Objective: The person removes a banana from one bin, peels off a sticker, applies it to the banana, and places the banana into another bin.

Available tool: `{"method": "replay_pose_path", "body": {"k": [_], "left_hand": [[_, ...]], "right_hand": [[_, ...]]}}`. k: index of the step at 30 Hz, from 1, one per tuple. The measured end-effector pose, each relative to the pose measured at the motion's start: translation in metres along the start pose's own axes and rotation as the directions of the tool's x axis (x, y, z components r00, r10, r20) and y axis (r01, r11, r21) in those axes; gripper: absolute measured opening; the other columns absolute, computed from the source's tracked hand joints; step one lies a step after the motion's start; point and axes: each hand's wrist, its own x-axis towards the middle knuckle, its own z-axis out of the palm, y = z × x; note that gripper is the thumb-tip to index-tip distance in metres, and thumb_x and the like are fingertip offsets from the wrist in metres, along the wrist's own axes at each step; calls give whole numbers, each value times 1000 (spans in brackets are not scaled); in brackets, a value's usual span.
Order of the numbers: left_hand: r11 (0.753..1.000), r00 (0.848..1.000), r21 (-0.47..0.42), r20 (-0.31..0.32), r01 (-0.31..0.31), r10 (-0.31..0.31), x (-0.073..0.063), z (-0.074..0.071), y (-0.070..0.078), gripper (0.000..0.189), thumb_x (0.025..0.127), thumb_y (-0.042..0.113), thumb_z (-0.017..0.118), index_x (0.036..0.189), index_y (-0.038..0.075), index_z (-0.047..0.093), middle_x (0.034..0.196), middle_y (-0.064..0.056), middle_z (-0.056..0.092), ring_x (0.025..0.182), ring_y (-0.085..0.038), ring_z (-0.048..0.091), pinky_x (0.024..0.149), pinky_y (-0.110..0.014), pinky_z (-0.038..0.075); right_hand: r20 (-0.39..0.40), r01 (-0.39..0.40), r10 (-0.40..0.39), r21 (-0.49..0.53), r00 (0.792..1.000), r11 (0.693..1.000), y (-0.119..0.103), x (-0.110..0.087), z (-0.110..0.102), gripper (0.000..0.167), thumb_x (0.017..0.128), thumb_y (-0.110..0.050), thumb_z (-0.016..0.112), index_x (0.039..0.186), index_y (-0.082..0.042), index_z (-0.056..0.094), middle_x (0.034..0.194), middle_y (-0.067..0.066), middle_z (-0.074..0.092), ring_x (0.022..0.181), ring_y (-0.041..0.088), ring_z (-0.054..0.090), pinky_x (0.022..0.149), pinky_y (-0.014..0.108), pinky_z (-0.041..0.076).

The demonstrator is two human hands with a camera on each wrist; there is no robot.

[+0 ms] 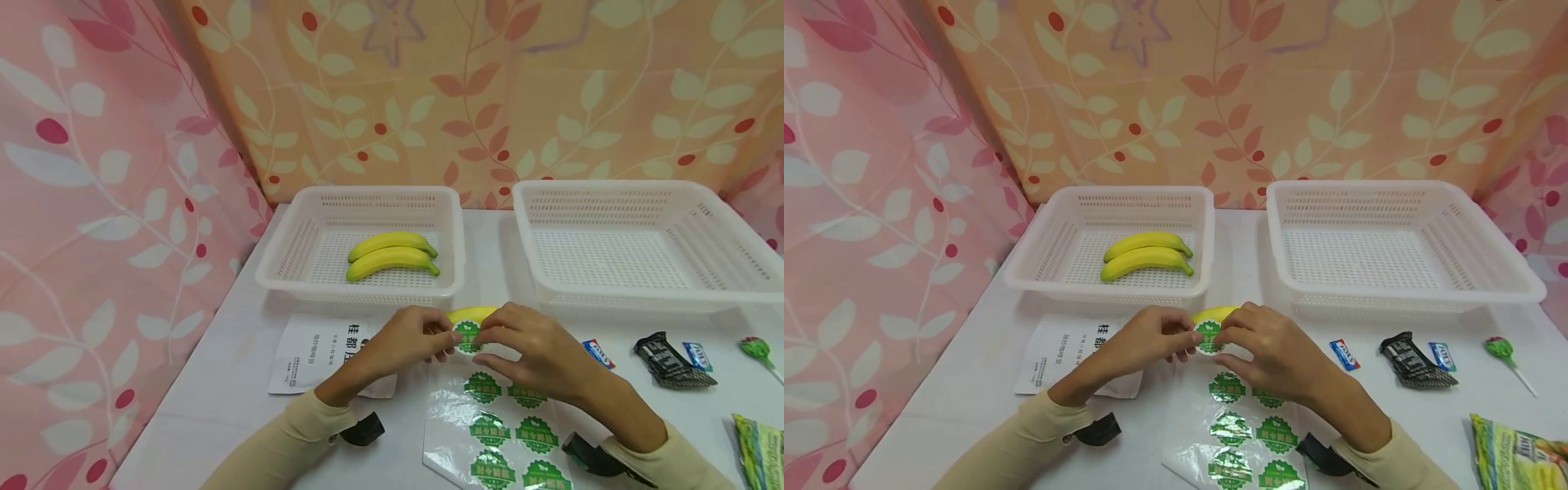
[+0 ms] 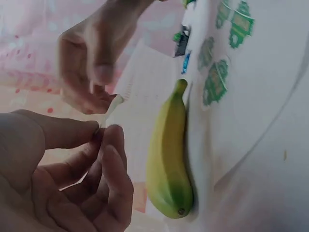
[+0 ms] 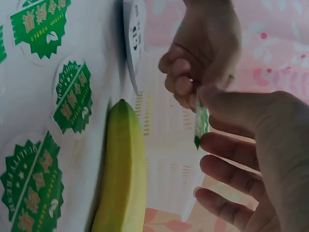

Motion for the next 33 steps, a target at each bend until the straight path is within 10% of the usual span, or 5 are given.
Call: {"method": "replay_pose_path", "body": {"k": [8, 20, 33], "left_hand": [[959, 968, 221, -134, -179, 212, 10, 14, -2, 9, 101, 19, 75, 98, 12, 79, 90, 0, 75, 76, -8, 63, 67, -20, 49], [781, 935, 583, -95, -226, 342, 31, 36, -6, 55, 99, 27, 78, 145, 3, 59, 146, -9, 64, 136, -24, 58, 113, -37, 47], [783, 956, 602, -106, -156, 272, 45, 43, -15, 49, 101, 32, 75, 143, 9, 63, 133, -5, 68, 122, -23, 61, 96, -35, 49]], "right_hand": [[83, -340, 337, 30, 938, 940, 9, -6, -6, 16, 94, -18, 82, 107, -15, 74, 100, -10, 69, 86, 5, 63, 71, 29, 59], [210, -609, 578, 137, 789, 781, 27, -12, -4, 3, 101, -16, 74, 103, -15, 73, 115, 2, 73, 109, 25, 65, 90, 53, 56], [259, -657, 608, 190, 750, 729, 35, -16, -1, 5, 100, -18, 75, 99, -14, 74, 112, 1, 72, 105, 24, 70, 83, 36, 59]]}}
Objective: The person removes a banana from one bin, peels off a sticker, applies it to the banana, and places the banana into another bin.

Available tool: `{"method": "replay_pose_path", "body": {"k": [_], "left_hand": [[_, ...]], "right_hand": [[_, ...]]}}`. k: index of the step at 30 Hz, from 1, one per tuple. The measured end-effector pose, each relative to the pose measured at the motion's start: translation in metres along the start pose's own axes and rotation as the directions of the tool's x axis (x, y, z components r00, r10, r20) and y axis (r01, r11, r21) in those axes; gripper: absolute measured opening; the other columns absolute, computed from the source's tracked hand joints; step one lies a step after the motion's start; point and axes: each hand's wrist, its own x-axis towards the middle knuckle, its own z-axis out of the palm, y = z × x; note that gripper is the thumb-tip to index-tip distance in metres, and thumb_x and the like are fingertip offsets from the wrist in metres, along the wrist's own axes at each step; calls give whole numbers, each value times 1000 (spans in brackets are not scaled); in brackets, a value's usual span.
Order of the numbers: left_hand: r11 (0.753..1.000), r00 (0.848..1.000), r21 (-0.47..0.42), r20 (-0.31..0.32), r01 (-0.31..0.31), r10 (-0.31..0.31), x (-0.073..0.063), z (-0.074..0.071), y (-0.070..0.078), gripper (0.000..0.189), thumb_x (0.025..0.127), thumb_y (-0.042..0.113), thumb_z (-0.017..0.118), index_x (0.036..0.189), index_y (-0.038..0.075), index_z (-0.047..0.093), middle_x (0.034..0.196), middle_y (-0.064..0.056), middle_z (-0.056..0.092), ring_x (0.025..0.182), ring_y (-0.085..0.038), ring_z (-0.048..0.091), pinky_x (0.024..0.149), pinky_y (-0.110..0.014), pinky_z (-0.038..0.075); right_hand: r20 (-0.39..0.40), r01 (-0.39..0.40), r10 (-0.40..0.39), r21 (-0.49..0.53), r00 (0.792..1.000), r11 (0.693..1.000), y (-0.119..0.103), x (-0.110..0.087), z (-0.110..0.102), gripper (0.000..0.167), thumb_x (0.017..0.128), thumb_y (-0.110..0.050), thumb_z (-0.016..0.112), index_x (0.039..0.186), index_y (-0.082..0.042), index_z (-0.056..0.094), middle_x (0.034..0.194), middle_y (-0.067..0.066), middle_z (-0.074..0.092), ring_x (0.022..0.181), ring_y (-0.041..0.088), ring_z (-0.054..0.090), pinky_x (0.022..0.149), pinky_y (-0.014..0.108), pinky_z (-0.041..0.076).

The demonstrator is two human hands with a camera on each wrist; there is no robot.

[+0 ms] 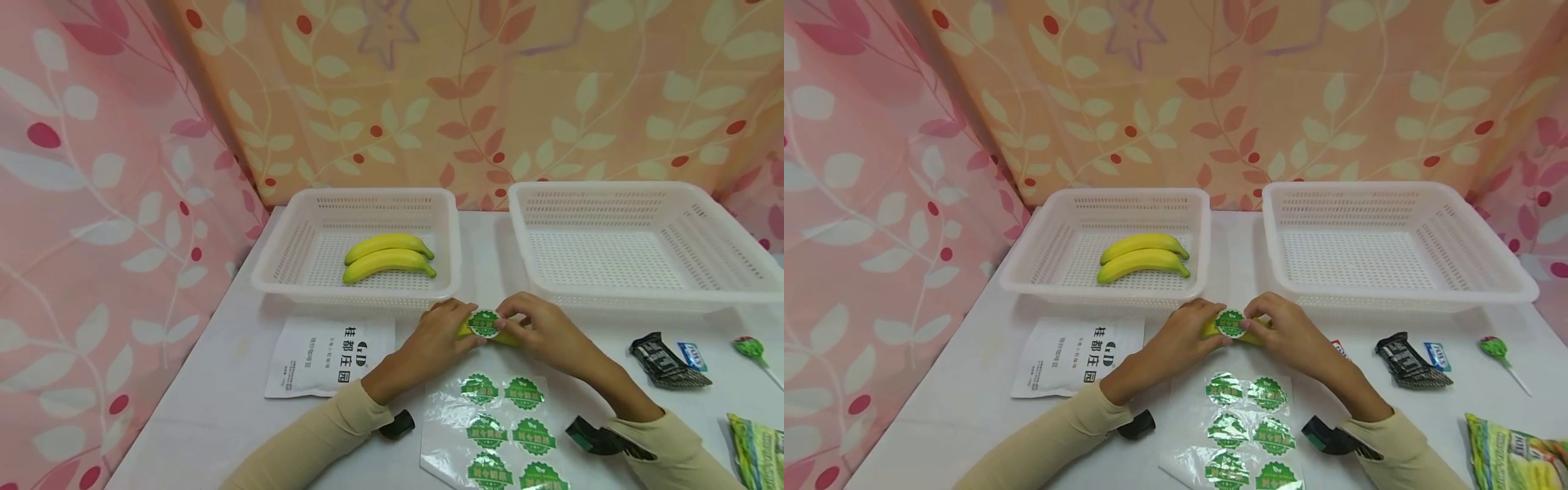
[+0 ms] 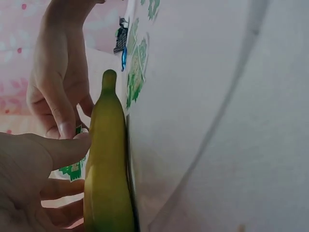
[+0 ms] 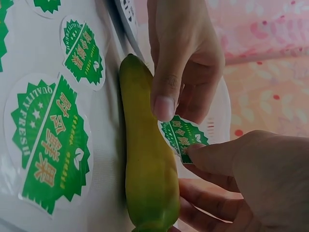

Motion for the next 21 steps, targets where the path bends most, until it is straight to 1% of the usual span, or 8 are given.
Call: {"method": "replay_pose_path", "body": {"k": [5, 9, 12, 14, 16, 18, 19, 21], "left_hand": [[1000, 999, 5, -30, -12, 12, 0, 2, -3, 38, 99, 28, 77, 133, 12, 70, 125, -4, 72, 119, -22, 64, 95, -36, 51], [1000, 999, 1, -37, -18, 18, 0, 1, -5, 36, 99, 26, 78, 131, 11, 72, 122, -4, 73, 116, -19, 65, 95, -36, 52], [1000, 999, 2, -37, -20, 20, 0, 1, -5, 35, 99, 27, 78, 129, 10, 72, 120, -4, 72, 112, -18, 65, 94, -33, 52], [1000, 999, -1, -35, -19, 19, 0, 1, -4, 35, 99, 26, 78, 128, 10, 73, 119, -4, 72, 109, -17, 65, 92, -32, 52], [1000, 999, -1, -31, -19, 19, 0, 1, -4, 34, 99, 26, 78, 128, 10, 73, 120, -4, 72, 108, -17, 65, 91, -30, 51], [1000, 999, -4, -28, -17, 17, 0, 0, -4, 34, 99, 26, 78, 128, 10, 73, 120, -3, 72, 107, -16, 64, 89, -28, 50], [1000, 999, -6, -27, -17, 16, 0, 0, -4, 33, 99, 26, 78, 128, 10, 73, 120, -3, 72, 107, -16, 64, 88, -28, 50], [1000, 1000, -4, -24, -14, 14, 0, 0, -4, 35, 98, 26, 79, 129, 10, 72, 120, -3, 72, 105, -15, 64, 86, -26, 49]], "right_hand": [[8, -7, 8, -16, 1000, 1000, 0, 0, 3, 4, 98, -16, 78, 96, -15, 75, 112, 1, 72, 104, 25, 71, 81, 35, 60], [7, -4, 4, -45, 1000, 999, 1, 0, 4, 5, 98, -16, 78, 95, -15, 74, 112, 2, 71, 105, 25, 70, 82, 39, 61], [-18, 4, -5, -55, 1000, 998, 0, -1, 3, 10, 96, -14, 80, 97, -14, 70, 109, 3, 69, 104, 26, 70, 81, 42, 62], [-35, 40, -42, -56, 999, 998, -1, -1, 2, 15, 94, -11, 81, 98, -15, 67, 108, 2, 69, 104, 23, 68, 82, 42, 62], [-40, 91, -93, -50, 995, 995, -2, -2, 2, 19, 92, -6, 82, 98, -18, 68, 109, 1, 69, 105, 19, 67, 84, 39, 61], [-27, 165, -166, -54, 986, 985, -1, -2, 3, 23, 90, -3, 83, 100, -20, 73, 115, 2, 70, 108, 16, 64, 88, 36, 59], [-10, 190, -191, -62, 982, 980, -1, -2, 4, 24, 89, -3, 84, 103, -22, 75, 119, 3, 69, 111, 17, 63, 90, 36, 58], [19, 202, -201, -80, 979, 976, 0, -2, 6, 26, 89, -6, 85, 108, -23, 79, 125, 3, 68, 117, 20, 63, 95, 40, 56]]}}
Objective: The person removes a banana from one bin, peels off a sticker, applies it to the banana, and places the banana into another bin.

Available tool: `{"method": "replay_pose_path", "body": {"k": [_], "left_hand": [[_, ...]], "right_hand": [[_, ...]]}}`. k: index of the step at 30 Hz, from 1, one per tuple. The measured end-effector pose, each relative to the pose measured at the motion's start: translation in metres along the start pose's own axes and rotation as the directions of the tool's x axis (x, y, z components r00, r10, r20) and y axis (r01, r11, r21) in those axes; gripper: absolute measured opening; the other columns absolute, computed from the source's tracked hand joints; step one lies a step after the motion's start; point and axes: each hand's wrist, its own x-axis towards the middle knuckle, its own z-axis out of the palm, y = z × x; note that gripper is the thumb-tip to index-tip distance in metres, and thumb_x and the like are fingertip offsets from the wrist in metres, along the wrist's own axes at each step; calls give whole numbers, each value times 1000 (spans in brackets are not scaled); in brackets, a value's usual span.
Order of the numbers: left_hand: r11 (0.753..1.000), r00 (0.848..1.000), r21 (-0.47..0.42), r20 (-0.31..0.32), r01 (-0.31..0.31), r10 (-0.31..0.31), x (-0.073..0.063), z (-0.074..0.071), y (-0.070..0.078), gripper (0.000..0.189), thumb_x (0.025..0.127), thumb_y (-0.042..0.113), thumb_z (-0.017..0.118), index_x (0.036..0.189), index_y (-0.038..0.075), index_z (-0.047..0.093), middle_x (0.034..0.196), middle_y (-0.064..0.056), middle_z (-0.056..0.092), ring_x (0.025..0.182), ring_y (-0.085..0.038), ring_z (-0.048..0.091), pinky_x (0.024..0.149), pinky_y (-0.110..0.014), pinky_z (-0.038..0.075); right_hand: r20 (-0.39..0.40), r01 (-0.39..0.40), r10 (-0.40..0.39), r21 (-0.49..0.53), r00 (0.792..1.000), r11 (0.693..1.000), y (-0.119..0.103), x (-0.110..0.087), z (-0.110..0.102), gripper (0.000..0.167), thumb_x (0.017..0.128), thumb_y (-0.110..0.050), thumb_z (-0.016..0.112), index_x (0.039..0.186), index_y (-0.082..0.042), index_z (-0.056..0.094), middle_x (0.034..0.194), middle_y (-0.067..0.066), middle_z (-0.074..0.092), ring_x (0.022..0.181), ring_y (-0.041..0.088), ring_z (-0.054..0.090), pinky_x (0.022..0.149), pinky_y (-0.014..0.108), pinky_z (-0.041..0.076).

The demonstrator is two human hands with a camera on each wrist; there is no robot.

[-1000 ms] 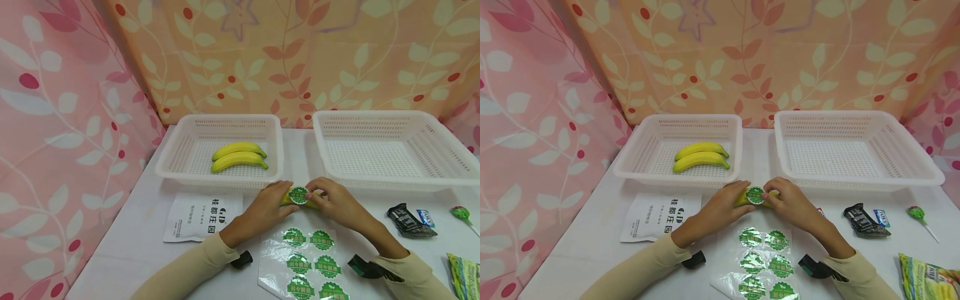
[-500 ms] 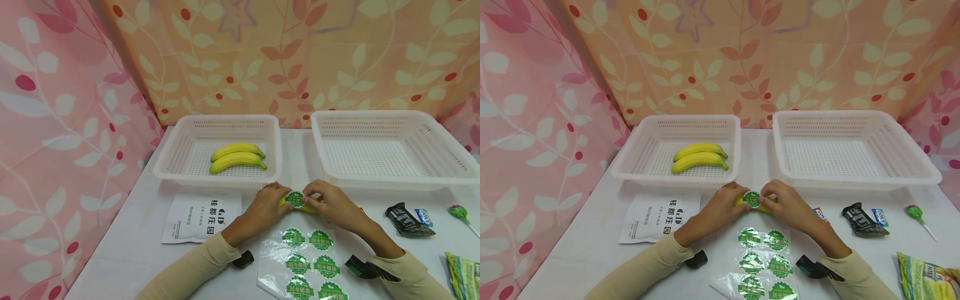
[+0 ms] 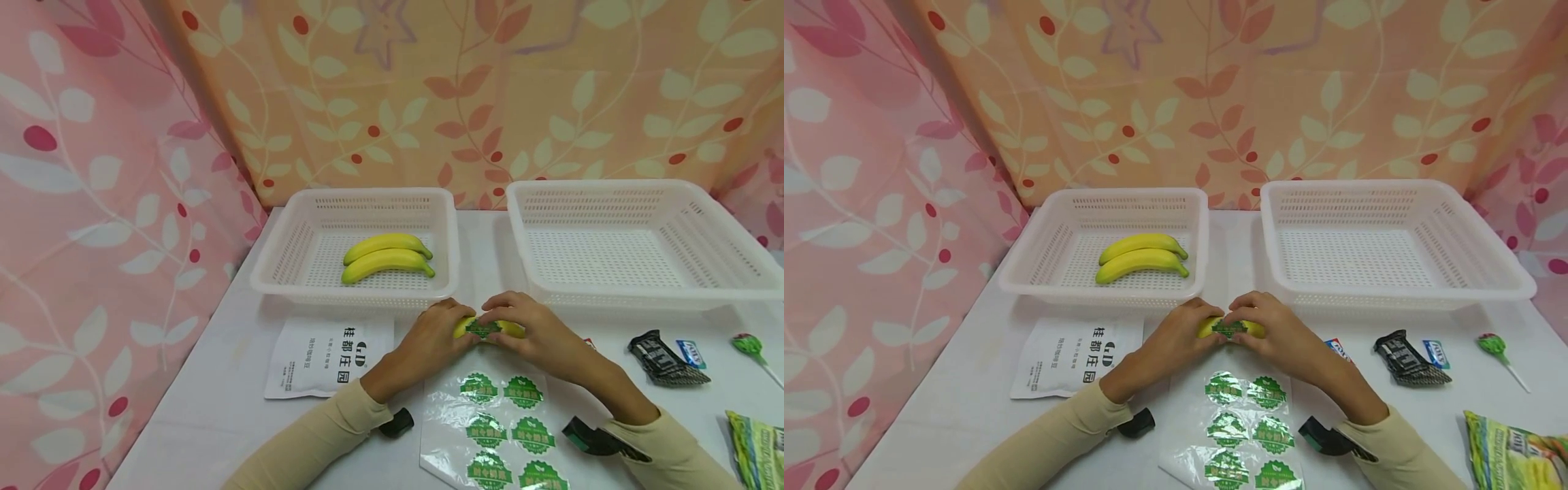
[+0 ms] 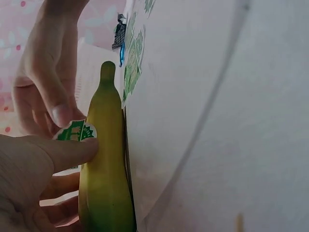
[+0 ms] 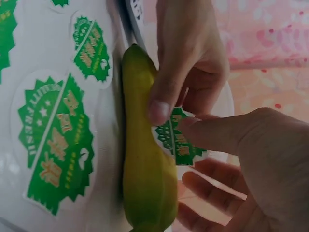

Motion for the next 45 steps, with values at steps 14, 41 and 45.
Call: {"method": "replay_pose_path", "body": {"k": [14, 41, 45], "left_hand": [[998, 1000, 56, 14, -14, 13, 0, 2, -1, 42, 99, 29, 78, 138, 17, 69, 120, 0, 72, 107, -13, 65, 87, -28, 51], [991, 991, 41, 50, -124, 122, -1, -9, 23, 46, 101, 25, 75, 143, 9, 63, 130, -5, 66, 115, -13, 63, 97, -18, 51], [979, 979, -41, 36, -198, 200, 10, -19, 39, 45, 103, 25, 73, 144, 10, 63, 133, -6, 65, 116, -12, 64, 94, -12, 49]], "right_hand": [[39, -88, 95, -154, 995, 984, 6, 1, 9, 34, 89, -18, 87, 120, -10, 75, 124, 7, 67, 117, 30, 63, 99, 55, 54], [252, -214, 251, -168, 934, 962, 2, -3, -19, 51, 89, -25, 85, 132, -2, 69, 110, 3, 71, 96, 17, 64, 82, 41, 56], [330, -264, 284, -107, 900, 959, 6, -3, -27, 41, 88, -26, 86, 121, -4, 72, 102, -1, 71, 92, 15, 64, 78, 37, 55]]}}
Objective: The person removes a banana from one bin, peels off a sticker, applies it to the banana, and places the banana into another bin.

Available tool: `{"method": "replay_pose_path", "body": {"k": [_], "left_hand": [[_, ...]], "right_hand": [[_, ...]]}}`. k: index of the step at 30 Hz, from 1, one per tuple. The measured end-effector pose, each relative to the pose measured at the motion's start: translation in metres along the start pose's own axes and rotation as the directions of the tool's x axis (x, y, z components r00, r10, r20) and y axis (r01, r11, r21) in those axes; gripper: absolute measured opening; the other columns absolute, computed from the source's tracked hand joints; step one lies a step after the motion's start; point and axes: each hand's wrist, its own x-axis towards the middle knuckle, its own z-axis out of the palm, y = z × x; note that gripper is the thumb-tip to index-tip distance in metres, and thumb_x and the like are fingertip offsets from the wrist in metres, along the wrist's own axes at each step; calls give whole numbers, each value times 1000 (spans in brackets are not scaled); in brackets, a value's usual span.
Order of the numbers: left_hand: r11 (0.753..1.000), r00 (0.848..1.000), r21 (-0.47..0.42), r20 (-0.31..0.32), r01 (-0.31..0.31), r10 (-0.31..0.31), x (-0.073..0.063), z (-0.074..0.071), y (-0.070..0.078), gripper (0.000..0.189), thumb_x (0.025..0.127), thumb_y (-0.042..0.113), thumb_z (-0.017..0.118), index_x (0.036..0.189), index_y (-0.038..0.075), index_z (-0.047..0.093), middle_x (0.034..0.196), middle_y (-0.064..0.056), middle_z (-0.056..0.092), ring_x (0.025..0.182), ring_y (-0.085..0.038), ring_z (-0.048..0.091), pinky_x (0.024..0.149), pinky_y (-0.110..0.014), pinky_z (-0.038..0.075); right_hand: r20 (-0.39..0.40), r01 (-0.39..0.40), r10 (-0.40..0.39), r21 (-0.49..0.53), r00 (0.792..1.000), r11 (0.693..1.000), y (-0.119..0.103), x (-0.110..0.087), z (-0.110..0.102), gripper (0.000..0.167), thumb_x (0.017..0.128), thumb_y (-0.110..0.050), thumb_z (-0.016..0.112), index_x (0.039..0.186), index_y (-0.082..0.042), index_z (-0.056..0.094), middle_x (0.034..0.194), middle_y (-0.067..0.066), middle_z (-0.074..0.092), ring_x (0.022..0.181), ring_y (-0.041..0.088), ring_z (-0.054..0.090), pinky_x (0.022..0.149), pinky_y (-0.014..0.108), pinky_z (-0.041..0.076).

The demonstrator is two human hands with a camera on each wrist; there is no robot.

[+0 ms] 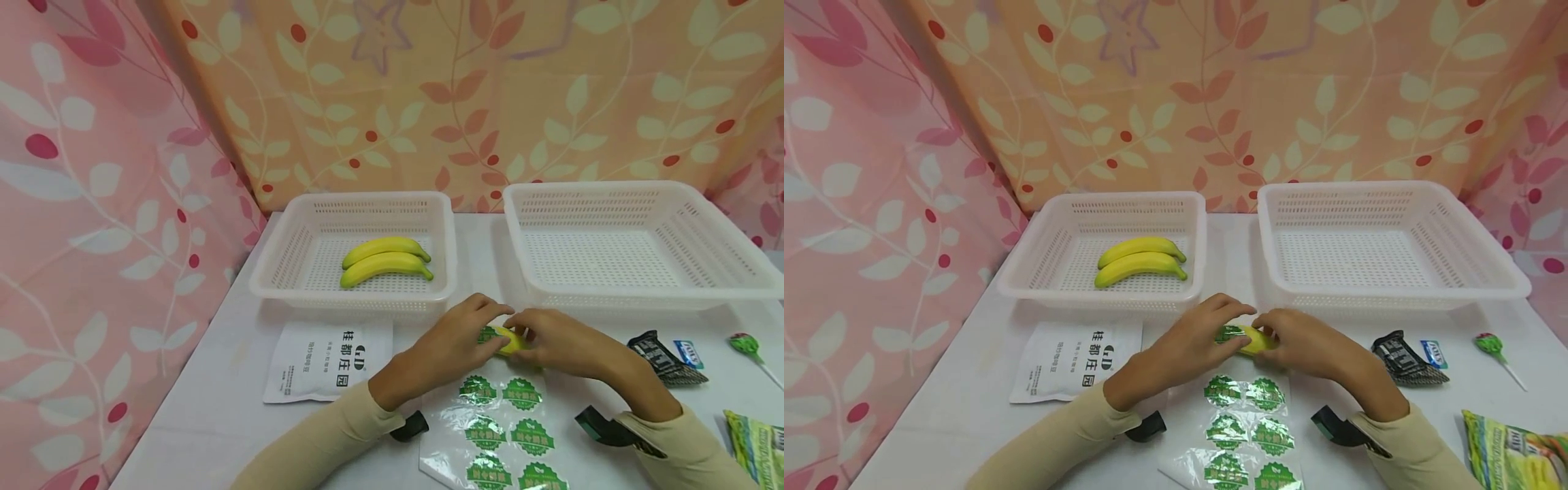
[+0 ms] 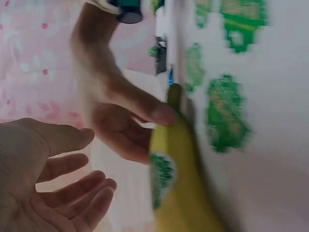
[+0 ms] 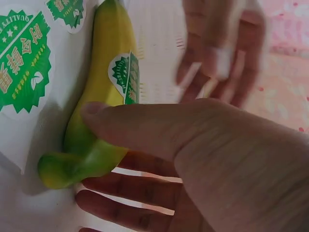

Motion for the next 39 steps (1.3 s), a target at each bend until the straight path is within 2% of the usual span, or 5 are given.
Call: {"method": "replay_pose_path", "body": {"k": [5, 12, 24, 32, 39], "left_hand": [[994, 1000, -111, 8, 11, -10, 27, -6, 6, 48, 103, 27, 74, 146, 11, 62, 139, -4, 60, 120, -10, 59, 96, -11, 46], [992, 994, -126, -106, 12, -25, 55, -2, 3, 49, 103, 28, 73, 147, 9, 62, 155, -9, 53, 141, -18, 53, 117, -22, 39], [990, 993, -144, -115, 3, -20, 67, 9, -13, 42, 104, 25, 71, 143, 11, 68, 158, -4, 56, 147, -15, 51, 119, -22, 36], [996, 987, -91, -156, 10, -24, 72, 11, -13, 37, 101, 17, 74, 138, 11, 71, 151, -7, 60, 141, -17, 56, 116, -19, 39], [995, 981, -96, -191, 4, -22, 73, 12, -15, 35, 99, 17, 77, 133, 9, 74, 147, -7, 62, 139, -16, 58, 114, -16, 39]], "right_hand": [[37, 13, -14, 43, 999, 999, 4, -1, -1, 27, 87, -22, 85, 106, -10, 70, 91, -5, 65, 83, 13, 58, 72, 30, 48], [71, -26, 25, 18, 997, 999, 2, -4, -5, 37, 87, -17, 86, 117, -1, 70, 94, -3, 66, 84, 14, 56, 73, 30, 47], [65, -199, 203, -60, 977, 978, -3, -43, -52, 40, 85, -18, 86, 118, 0, 72, 93, 0, 68, 80, 17, 59, 69, 34, 51], [-141, -307, 282, -215, 949, 927, 3, -83, -108, 62, 80, -25, 93, 123, 11, 67, 92, 6, 73, 80, 24, 65, 73, 48, 60], [-307, -329, 256, -218, 917, 919, 22, -76, -159, 70, 84, -26, 91, 128, 18, 59, 102, 30, 69, 82, 40, 68, 71, 59, 62]]}}
